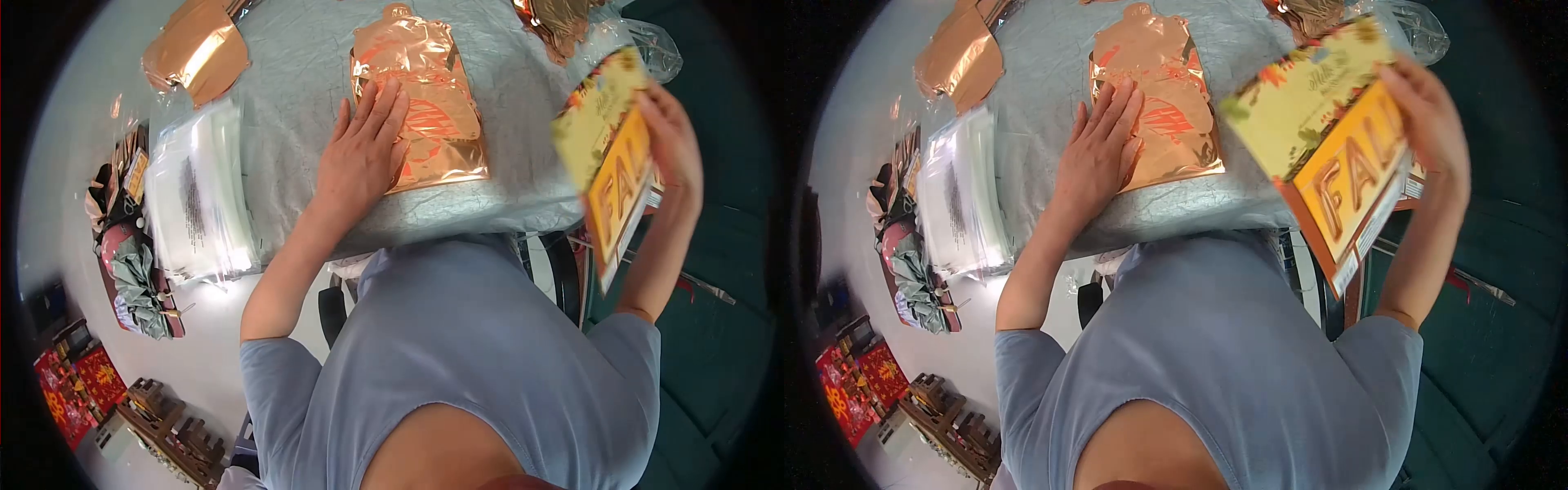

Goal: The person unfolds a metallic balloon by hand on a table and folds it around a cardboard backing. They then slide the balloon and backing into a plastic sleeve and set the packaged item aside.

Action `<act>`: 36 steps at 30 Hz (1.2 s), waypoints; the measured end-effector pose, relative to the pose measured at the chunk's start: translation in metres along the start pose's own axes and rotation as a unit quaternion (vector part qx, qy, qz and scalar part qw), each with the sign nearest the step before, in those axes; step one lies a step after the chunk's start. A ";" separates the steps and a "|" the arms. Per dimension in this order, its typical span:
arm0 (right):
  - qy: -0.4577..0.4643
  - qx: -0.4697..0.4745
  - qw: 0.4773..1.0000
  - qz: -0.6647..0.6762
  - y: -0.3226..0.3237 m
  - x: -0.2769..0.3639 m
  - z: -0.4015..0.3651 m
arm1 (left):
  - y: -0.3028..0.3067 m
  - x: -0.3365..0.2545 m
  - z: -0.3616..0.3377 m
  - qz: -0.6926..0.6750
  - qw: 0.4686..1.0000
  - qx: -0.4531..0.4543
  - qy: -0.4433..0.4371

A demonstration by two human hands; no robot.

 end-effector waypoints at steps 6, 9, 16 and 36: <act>-0.064 0.058 0.996 -0.005 -0.122 -0.065 -0.007 | -0.003 0.003 -0.002 -0.012 1.000 0.004 -0.003; 0.197 -0.071 0.950 -0.233 -0.149 -0.084 -0.008 | -0.001 0.002 -0.003 -0.035 0.999 -0.010 -0.005; 0.190 -0.169 0.847 -0.466 -0.184 -0.078 -0.013 | -0.003 0.003 -0.003 -0.050 0.999 -0.006 0.002; 0.308 -0.057 0.818 -0.482 -0.211 -0.076 -0.006 | -0.006 0.007 -0.004 -0.043 0.999 0.008 -0.001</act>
Point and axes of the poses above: each hand's wrist, its own z-axis towards the middle knuckle, its own y-axis out of the back of the hand, x = y × z, the point moved 1 cm from there along z, towards the middle knuckle, and after that the axes turned 5 degrees about -y, right-handed, at the moved point
